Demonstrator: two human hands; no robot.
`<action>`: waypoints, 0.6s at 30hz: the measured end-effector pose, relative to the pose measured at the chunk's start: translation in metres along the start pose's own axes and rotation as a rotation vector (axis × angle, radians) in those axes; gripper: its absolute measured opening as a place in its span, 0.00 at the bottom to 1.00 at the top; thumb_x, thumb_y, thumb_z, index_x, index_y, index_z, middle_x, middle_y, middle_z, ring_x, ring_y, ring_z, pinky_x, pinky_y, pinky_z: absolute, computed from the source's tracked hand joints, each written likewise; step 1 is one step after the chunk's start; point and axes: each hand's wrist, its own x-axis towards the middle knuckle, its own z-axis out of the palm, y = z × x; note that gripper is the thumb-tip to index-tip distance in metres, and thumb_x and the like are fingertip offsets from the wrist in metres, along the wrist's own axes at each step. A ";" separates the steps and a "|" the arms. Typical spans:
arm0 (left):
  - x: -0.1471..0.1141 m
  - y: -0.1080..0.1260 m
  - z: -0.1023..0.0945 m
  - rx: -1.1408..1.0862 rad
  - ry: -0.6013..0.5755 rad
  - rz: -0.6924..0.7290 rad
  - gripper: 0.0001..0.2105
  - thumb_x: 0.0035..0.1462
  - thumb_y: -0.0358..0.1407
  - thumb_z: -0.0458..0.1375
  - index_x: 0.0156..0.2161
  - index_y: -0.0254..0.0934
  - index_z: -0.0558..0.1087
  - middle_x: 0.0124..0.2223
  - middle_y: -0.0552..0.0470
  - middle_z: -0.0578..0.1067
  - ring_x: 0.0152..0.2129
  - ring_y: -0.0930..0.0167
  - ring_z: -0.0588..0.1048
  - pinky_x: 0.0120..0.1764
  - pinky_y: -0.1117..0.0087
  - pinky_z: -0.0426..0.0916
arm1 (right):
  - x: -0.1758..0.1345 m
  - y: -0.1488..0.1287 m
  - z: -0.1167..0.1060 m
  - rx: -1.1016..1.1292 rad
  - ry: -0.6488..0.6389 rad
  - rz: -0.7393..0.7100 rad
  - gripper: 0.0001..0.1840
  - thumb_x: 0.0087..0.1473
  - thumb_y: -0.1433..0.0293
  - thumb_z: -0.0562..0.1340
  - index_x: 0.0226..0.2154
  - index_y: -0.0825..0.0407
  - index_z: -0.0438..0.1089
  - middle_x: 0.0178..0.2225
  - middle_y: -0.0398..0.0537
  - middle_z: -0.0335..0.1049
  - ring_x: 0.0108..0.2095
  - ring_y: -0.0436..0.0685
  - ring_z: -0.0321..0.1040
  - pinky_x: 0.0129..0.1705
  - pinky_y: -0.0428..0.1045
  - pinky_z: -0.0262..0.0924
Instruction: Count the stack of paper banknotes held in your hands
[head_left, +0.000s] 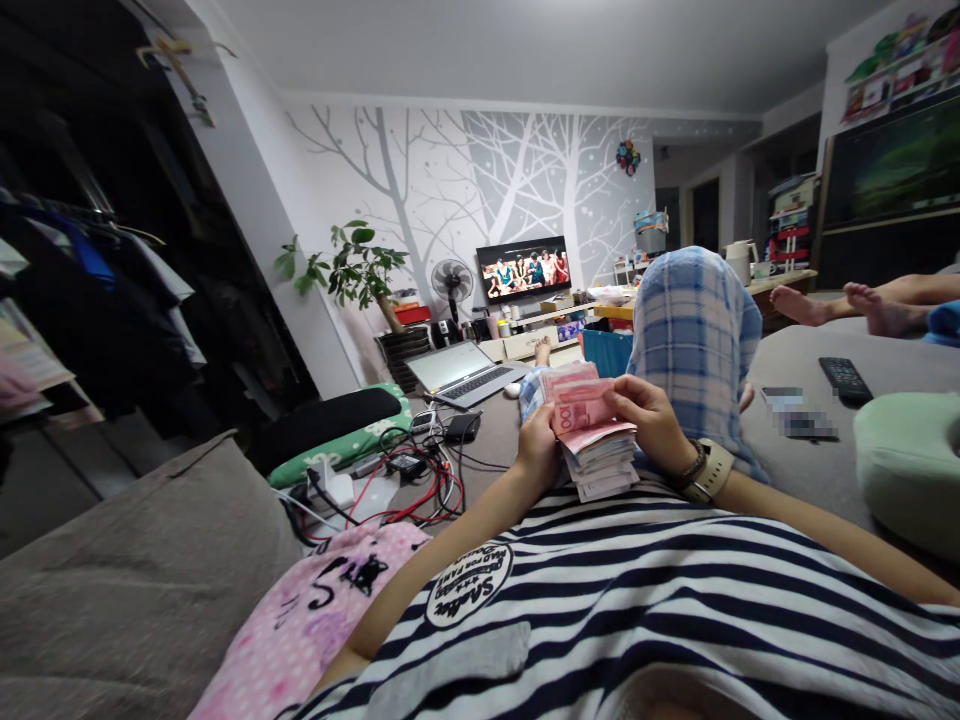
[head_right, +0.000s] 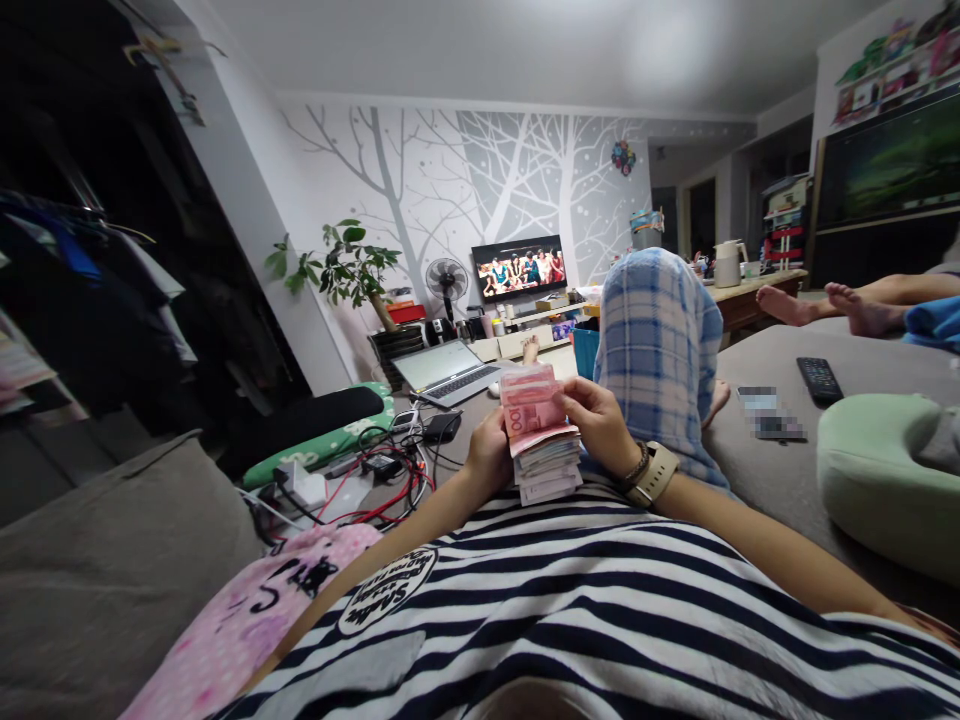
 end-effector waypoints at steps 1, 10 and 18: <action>0.000 0.000 0.001 -0.012 0.003 0.001 0.07 0.50 0.36 0.70 0.27 0.42 0.76 0.34 0.47 0.84 0.47 0.51 0.84 0.51 0.51 0.81 | 0.000 0.000 0.000 0.000 0.001 0.005 0.28 0.49 0.42 0.77 0.28 0.47 0.72 0.24 0.40 0.64 0.26 0.53 0.55 0.28 0.50 0.52; 0.003 -0.003 0.000 -0.043 -0.011 -0.003 0.06 0.49 0.36 0.70 0.27 0.43 0.77 0.33 0.47 0.84 0.48 0.49 0.85 0.52 0.49 0.82 | -0.001 -0.003 0.000 -0.028 0.018 -0.012 0.37 0.48 0.33 0.74 0.23 0.47 0.66 0.21 0.37 0.55 0.24 0.51 0.46 0.27 0.50 0.47; 0.016 -0.013 -0.007 -0.081 -0.029 -0.002 0.05 0.49 0.35 0.69 0.30 0.42 0.77 0.35 0.47 0.85 0.48 0.51 0.86 0.51 0.50 0.83 | 0.000 -0.001 0.000 -0.043 0.024 -0.019 0.37 0.49 0.32 0.73 0.23 0.46 0.66 0.20 0.38 0.54 0.23 0.51 0.46 0.26 0.50 0.46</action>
